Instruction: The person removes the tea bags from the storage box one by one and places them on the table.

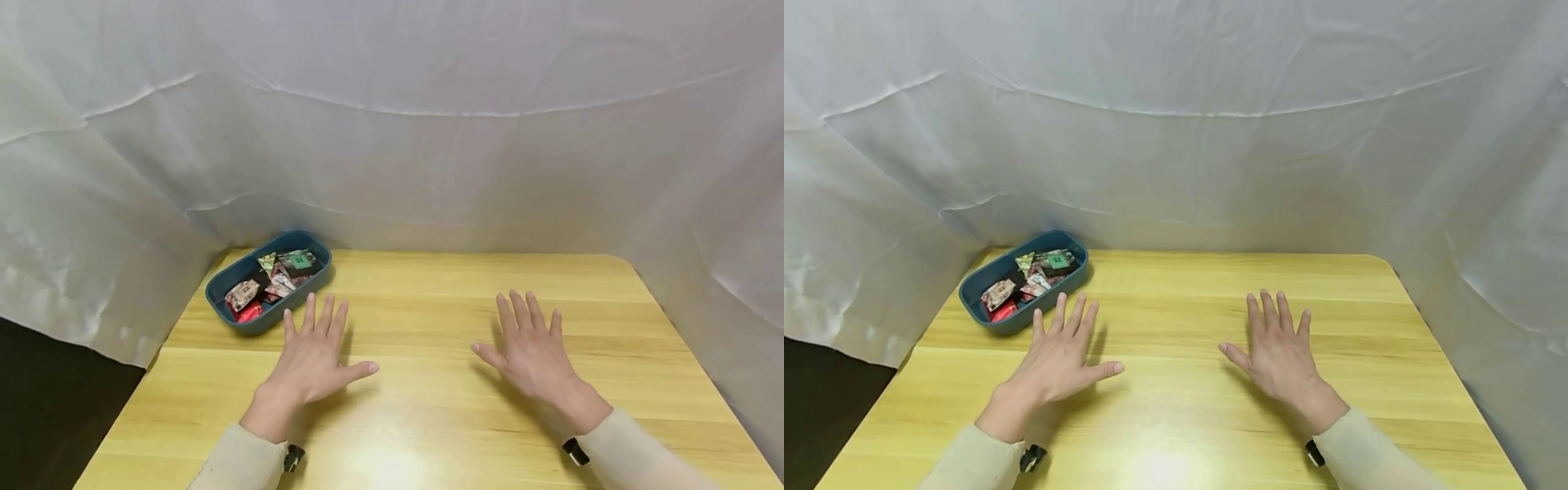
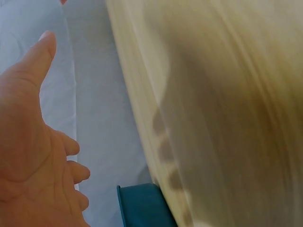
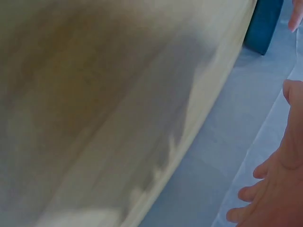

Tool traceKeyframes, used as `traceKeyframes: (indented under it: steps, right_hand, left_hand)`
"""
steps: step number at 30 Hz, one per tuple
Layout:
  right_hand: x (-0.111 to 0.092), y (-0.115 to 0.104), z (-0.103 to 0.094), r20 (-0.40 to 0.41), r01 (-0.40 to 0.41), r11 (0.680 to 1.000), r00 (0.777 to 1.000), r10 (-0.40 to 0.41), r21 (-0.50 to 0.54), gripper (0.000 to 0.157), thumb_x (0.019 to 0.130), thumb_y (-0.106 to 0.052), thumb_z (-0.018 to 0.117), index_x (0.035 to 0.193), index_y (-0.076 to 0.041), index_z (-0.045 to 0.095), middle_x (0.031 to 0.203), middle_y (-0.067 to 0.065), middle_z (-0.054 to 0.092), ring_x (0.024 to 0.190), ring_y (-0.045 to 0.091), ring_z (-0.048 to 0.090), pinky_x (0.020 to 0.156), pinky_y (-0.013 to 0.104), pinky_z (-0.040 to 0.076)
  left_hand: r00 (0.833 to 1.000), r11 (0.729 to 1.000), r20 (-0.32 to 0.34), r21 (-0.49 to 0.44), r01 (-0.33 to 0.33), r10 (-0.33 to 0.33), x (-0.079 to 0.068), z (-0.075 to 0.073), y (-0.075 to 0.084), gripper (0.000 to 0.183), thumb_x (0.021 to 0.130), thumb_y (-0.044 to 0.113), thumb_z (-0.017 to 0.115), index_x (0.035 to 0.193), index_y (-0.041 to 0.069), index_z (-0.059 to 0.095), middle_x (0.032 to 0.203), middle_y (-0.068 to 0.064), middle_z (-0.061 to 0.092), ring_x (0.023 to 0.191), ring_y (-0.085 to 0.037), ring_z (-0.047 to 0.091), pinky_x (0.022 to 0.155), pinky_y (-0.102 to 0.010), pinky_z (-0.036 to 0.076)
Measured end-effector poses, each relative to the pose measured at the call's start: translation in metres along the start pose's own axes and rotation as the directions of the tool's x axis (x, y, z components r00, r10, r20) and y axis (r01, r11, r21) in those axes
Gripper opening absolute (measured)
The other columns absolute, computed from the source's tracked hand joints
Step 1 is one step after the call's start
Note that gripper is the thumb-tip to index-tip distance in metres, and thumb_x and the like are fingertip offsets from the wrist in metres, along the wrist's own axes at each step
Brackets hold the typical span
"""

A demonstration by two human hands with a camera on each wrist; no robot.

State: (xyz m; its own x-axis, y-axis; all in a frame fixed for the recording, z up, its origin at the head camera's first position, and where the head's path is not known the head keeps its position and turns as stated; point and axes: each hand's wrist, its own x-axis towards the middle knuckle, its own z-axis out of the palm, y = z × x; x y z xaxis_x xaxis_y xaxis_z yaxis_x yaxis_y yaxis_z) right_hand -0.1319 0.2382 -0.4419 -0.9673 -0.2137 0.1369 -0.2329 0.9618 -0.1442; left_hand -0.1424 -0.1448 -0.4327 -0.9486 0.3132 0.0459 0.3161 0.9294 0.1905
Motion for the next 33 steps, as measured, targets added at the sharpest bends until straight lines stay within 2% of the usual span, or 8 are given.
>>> traceKeyframes:
  steps: [17,25,33]
  right_hand:
    - [0.001,-0.007,0.013,0.009,0.012,1.000,1.000,-0.012,0.016,0.105,0.099,-0.077,0.047,0.167,-0.002,0.021,0.173,0.029,0.017,0.158,0.057,0.012,0.113,0.090,0.007]
    - [0.002,-0.010,0.010,0.013,0.005,1.000,1.000,-0.005,0.013,0.106,0.099,-0.078,0.046,0.168,-0.003,0.019,0.173,0.029,0.016,0.159,0.056,0.010,0.114,0.089,0.005]
    - [0.001,-0.012,0.009,0.010,0.004,1.000,1.000,-0.004,0.019,0.107,0.099,-0.078,0.045,0.168,-0.001,0.018,0.173,0.029,0.016,0.159,0.055,0.011,0.114,0.088,0.005]
  left_hand:
    - [1.000,1.000,-0.013,0.003,0.010,-0.010,-0.004,0.004,0.000,0.123,0.082,0.094,0.051,0.170,0.013,0.020,0.175,-0.019,0.012,0.162,-0.047,-0.001,0.122,-0.081,-0.001]
    - [1.000,1.000,0.000,-0.013,0.008,-0.008,-0.005,0.001,-0.002,0.123,0.082,0.095,0.049,0.170,0.014,0.020,0.176,-0.018,0.009,0.162,-0.046,-0.005,0.121,-0.080,-0.004]
    - [1.000,1.000,-0.010,-0.008,0.001,-0.001,-0.007,0.000,-0.003,0.124,0.081,0.098,0.045,0.170,0.015,0.022,0.176,-0.018,0.012,0.163,-0.045,-0.004,0.121,-0.081,0.000]
